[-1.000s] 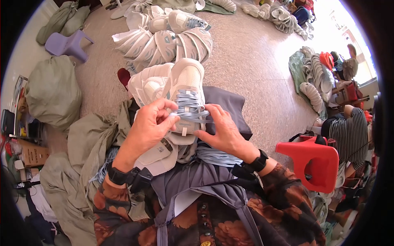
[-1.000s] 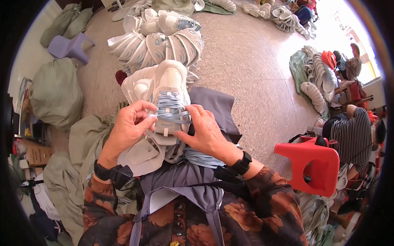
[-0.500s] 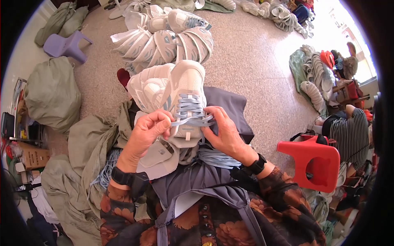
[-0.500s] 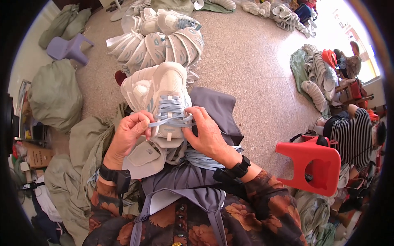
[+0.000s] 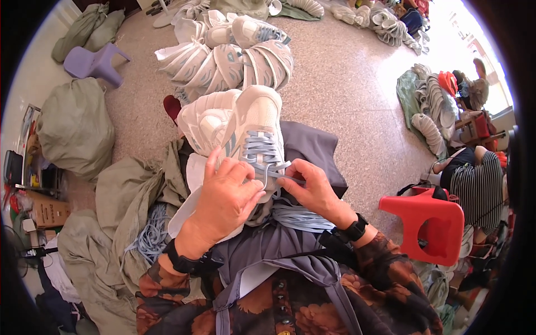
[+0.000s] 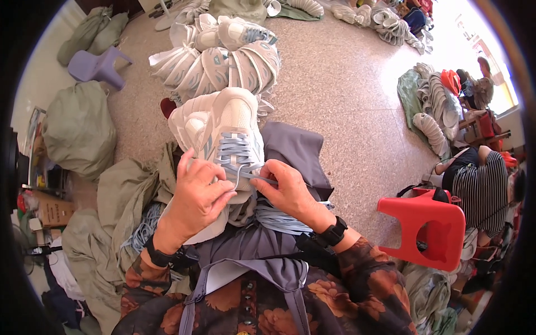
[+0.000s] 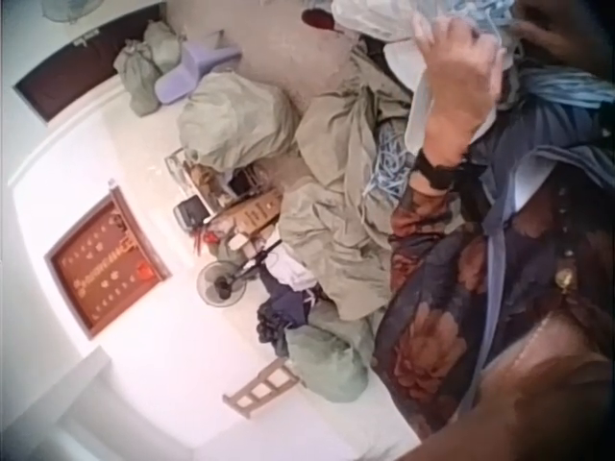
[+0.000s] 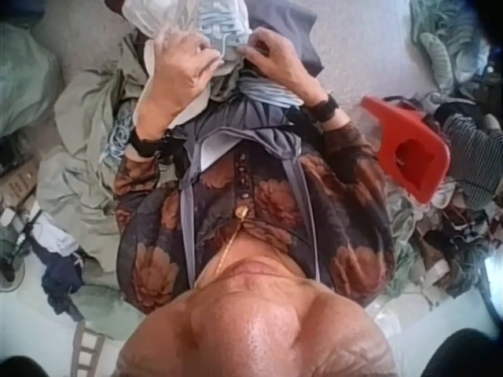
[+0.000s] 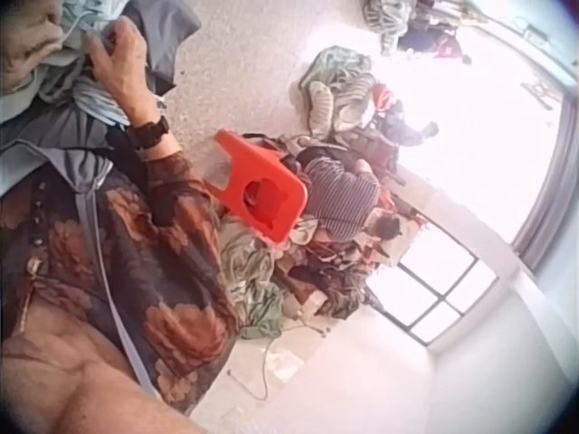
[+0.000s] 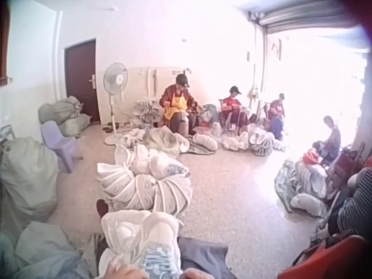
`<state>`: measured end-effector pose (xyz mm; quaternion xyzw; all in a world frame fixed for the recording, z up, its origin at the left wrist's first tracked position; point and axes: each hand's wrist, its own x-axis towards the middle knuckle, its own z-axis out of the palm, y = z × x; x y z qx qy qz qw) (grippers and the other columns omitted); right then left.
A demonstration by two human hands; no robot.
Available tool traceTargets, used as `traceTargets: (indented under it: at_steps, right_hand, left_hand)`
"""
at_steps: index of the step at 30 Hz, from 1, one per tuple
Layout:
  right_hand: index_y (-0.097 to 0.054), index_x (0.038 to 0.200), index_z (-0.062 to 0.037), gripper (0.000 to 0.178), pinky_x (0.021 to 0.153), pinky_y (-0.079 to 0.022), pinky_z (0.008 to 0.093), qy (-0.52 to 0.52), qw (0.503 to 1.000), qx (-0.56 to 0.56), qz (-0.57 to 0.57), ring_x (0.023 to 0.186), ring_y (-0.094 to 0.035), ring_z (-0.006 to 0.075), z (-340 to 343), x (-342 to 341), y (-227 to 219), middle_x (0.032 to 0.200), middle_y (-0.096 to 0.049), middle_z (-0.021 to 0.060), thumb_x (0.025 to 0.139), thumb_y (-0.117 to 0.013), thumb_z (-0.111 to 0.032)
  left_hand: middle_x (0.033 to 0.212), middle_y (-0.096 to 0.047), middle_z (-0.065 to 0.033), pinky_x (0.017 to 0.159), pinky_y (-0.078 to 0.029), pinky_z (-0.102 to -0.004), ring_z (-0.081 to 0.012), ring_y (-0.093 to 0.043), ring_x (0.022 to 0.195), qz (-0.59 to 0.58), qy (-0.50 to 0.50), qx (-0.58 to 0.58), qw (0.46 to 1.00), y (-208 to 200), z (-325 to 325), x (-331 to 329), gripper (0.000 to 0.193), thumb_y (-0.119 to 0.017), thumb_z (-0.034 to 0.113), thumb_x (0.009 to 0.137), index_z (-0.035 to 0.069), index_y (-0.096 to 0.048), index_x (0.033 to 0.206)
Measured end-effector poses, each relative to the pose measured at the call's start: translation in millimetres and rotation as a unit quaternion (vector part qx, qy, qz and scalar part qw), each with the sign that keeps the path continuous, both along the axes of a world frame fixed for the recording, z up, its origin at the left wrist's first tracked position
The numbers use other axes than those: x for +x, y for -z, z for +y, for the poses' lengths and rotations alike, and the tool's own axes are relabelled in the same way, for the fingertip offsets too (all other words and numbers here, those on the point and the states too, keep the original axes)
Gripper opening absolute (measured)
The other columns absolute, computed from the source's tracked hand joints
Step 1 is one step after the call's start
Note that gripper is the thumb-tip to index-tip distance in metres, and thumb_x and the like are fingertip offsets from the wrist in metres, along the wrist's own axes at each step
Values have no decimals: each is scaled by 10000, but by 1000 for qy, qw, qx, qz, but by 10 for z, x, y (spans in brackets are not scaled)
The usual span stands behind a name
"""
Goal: Manually thread laces and assemble components of a white and blue athletic shoe.
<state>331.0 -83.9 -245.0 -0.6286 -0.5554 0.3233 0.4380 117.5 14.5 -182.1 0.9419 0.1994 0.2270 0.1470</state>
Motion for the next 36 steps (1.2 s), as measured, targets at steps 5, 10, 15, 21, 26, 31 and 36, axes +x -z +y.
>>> traceTargets:
  at_steps: [5,10,15,21,26,31,36]
  right_hand:
    - [-573,864,-5,227,600,-450,276,-17,1000,-12,-3,672,-509,105,-2,-1,-29,751,-577,53,895,-757,-134]
    - [-578,870,-2,224,587,-444,285,-23,999,-24,-17,664,-502,109,6,24,-27,736,-574,54,896,-754,-137]
    - [-581,874,-2,218,584,-445,292,-19,1000,-2,-12,658,-501,121,-3,-7,-48,730,-572,57,897,-749,-139]
    - [-594,882,-9,198,592,-454,290,-32,999,1,-5,667,-533,130,-16,42,-37,751,-603,60,899,-745,-136]
    - [-596,881,-1,159,645,-517,316,-49,998,-15,31,660,-596,203,-20,68,-42,768,-627,101,916,-709,-107]
    - [-587,865,-2,154,602,-490,332,-33,999,10,-13,632,-587,220,-37,78,-110,741,-614,115,910,-703,-94]
    - [-551,815,-7,176,550,-427,380,-48,997,7,-53,585,-533,292,-176,234,-36,694,-557,135,904,-685,-79]
  left_hand:
    - [932,-578,-57,1013,-403,-475,-248,-585,917,43,-24,27,998,111,-27,-20,157,-739,141,816,82,-684,951]
    - [942,-583,-71,914,-442,-443,-261,-589,877,15,-66,56,996,124,48,134,218,-700,141,829,54,-658,1025]
    - [967,-588,-81,900,-456,-456,-274,-582,886,15,-23,144,989,184,146,235,280,-680,121,776,29,-657,1040]
    - [945,-589,-100,876,-494,-473,-288,-594,888,-49,9,157,986,229,282,167,248,-662,60,761,5,-648,1003]
    - [868,-589,-65,732,-528,-299,-230,-618,756,-153,-163,-59,973,245,226,37,154,-647,-29,869,-3,-656,1020]
    - [981,-632,-12,746,-479,-242,-85,-566,815,-338,-150,-467,803,390,168,98,123,-588,95,1012,3,-664,1038]
    - [1141,-579,-76,774,-491,-250,-106,-580,869,-291,-39,-396,870,324,176,70,107,-613,6,963,-8,-674,1050]
